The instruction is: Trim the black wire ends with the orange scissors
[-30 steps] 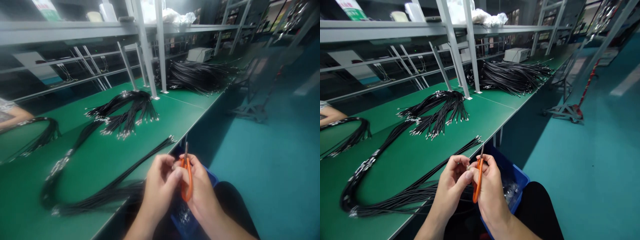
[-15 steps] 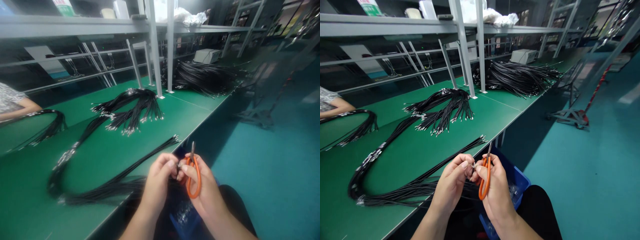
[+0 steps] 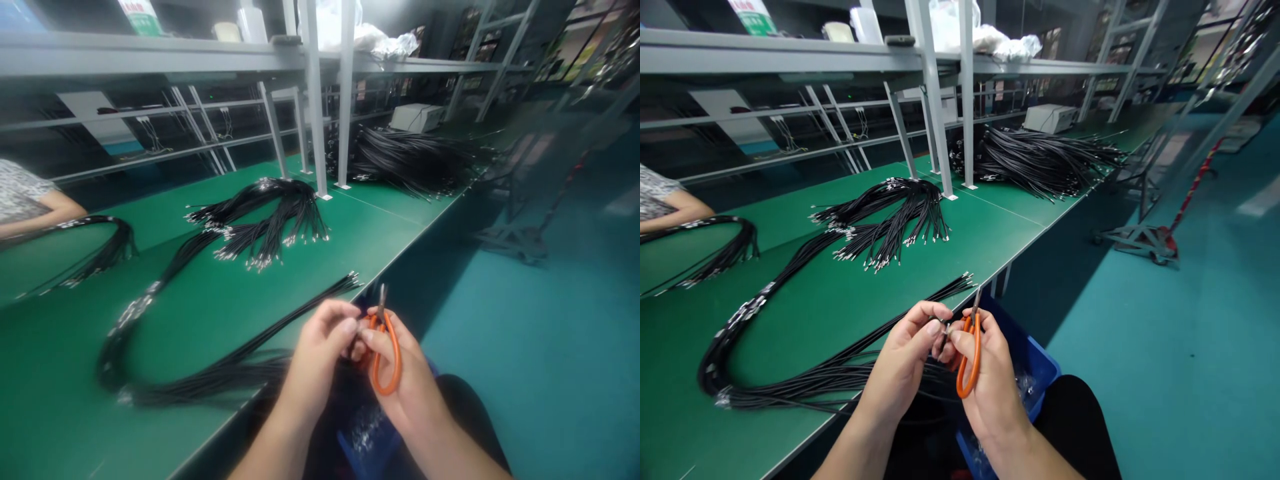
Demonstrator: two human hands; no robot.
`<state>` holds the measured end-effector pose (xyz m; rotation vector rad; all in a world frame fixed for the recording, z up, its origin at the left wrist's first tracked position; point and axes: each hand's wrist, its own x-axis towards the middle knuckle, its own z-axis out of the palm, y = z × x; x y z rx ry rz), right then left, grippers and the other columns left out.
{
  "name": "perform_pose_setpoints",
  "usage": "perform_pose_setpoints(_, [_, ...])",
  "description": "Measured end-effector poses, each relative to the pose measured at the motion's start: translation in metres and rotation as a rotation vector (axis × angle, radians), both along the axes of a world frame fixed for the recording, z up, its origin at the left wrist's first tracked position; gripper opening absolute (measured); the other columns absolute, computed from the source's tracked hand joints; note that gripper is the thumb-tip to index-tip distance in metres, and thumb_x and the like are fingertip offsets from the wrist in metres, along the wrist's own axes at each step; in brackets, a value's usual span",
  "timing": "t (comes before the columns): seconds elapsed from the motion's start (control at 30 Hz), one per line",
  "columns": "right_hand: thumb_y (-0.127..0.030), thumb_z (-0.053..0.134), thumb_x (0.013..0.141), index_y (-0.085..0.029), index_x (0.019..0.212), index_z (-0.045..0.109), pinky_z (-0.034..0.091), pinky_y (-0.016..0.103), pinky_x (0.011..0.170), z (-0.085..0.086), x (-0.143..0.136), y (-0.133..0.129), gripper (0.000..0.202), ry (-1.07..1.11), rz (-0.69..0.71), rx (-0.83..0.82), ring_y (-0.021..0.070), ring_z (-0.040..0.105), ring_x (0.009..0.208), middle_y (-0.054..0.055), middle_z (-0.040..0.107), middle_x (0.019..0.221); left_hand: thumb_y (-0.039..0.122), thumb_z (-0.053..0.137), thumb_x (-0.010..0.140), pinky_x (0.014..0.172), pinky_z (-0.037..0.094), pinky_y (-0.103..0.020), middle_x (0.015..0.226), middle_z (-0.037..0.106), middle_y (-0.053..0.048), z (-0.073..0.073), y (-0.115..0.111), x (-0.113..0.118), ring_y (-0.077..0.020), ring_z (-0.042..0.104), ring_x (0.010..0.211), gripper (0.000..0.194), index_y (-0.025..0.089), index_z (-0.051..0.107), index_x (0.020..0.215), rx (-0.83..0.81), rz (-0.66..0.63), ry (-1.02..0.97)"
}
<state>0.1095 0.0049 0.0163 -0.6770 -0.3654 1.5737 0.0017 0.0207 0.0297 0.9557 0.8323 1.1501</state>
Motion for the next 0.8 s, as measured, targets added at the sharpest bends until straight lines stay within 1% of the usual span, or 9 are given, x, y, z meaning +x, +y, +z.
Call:
perform_pose_setpoints(0.07, [-0.008,0.065,0.075,-0.019,0.089,0.057,0.05,0.019,0.058,0.0,-0.001,-0.001,0.02,0.005,-0.002,0.003,0.0101,0.061,0.061,-0.001,0.065,0.073,0.025,0.063,0.081,0.054,0.037,-0.021,0.067,0.052,0.002,0.002,0.0,0.002,-0.0084,0.047,0.055,0.013,0.015,0.055,0.08,0.011,-0.02,0.004])
perform_pose_setpoints(0.17, [-0.009,0.066,0.075,-0.019,0.091,0.058,0.051,0.019,0.059,0.0,-0.001,-0.001,0.02,0.008,-0.011,0.01,0.0094,0.061,0.061,-0.001,0.066,0.076,0.024,0.064,0.08,0.054,0.039,-0.022,0.075,0.052,0.001,0.001,0.0,0.006,-0.0072,0.047,0.055,0.016,0.015,0.053,0.074,0.028,0.018,-0.041])
perform_pose_setpoints(0.3, [-0.008,0.064,0.076,-0.019,0.09,0.057,0.051,0.019,0.061,0.001,0.001,0.0,0.019,0.009,-0.017,0.006,0.0087,0.061,0.061,-0.002,0.065,0.075,0.027,0.058,0.084,0.058,0.041,-0.023,0.075,0.05,0.001,-0.007,-0.002,0.004,-0.0087,0.048,0.058,0.014,0.016,0.054,0.078,0.038,0.048,0.0])
perform_pose_setpoints(0.4, [-0.008,0.063,0.076,-0.019,0.089,0.055,0.05,0.02,0.06,0.002,0.001,0.001,0.019,-0.002,-0.024,0.003,0.009,0.06,0.058,-0.002,0.064,0.072,0.026,0.05,0.089,0.063,0.044,-0.025,0.069,0.05,0.001,-0.008,-0.004,-0.004,-0.0115,0.05,0.062,0.012,0.017,0.055,0.084,0.115,0.119,0.184])
perform_pose_setpoints(0.5, [-0.009,0.066,0.074,-0.02,0.09,0.054,0.05,0.021,0.058,0.004,0.0,0.001,0.023,0.006,-0.026,-0.024,0.0095,0.059,0.057,-0.003,0.063,0.072,0.02,0.048,0.089,0.072,0.047,-0.028,0.09,0.059,-0.005,-0.001,-0.006,-0.01,-0.0162,0.057,0.08,0.014,0.02,0.06,0.096,0.362,0.237,0.52])
perform_pose_setpoints(0.57, [-0.011,0.068,0.073,-0.02,0.09,0.055,0.051,0.023,0.057,0.005,-0.001,0.001,0.023,0.017,-0.025,-0.031,0.0102,0.058,0.056,-0.003,0.062,0.072,0.016,0.048,0.087,0.078,0.047,-0.029,0.107,0.06,-0.008,0.006,-0.007,-0.012,-0.019,0.059,0.092,0.023,0.023,0.064,0.103,0.55,0.248,0.752])
perform_pose_setpoints(0.63, [-0.012,0.069,0.072,-0.02,0.089,0.056,0.051,0.024,0.057,0.007,-0.003,0.001,0.023,0.024,-0.023,-0.027,0.0106,0.057,0.056,-0.003,0.062,0.074,0.016,0.051,0.085,0.076,0.048,-0.028,0.108,0.062,-0.008,0.009,-0.007,-0.013,-0.0198,0.061,0.091,0.025,0.025,0.068,0.1,0.661,0.258,0.913])
perform_pose_setpoints(0.73, [-0.012,0.07,0.071,-0.021,0.088,0.055,0.05,0.023,0.057,0.009,-0.004,0.002,0.025,0.028,-0.031,-0.028,0.0104,0.057,0.057,-0.003,0.061,0.072,0.016,0.055,0.082,0.077,0.048,-0.028,0.1,0.067,-0.007,0.009,-0.006,-0.015,-0.0208,0.063,0.089,0.02,0.025,0.072,0.087,0.697,0.377,0.981])
perform_pose_setpoints(0.8, [-0.011,0.069,0.072,-0.021,0.088,0.054,0.049,0.022,0.058,0.009,-0.005,0.003,0.024,0.029,-0.04,-0.016,0.0101,0.057,0.057,-0.004,0.061,0.07,0.016,0.055,0.082,0.08,0.047,-0.029,0.1,0.068,-0.007,0.006,-0.007,-0.017,-0.0212,0.063,0.092,0.02,0.025,0.07,0.092,0.615,0.364,0.914])
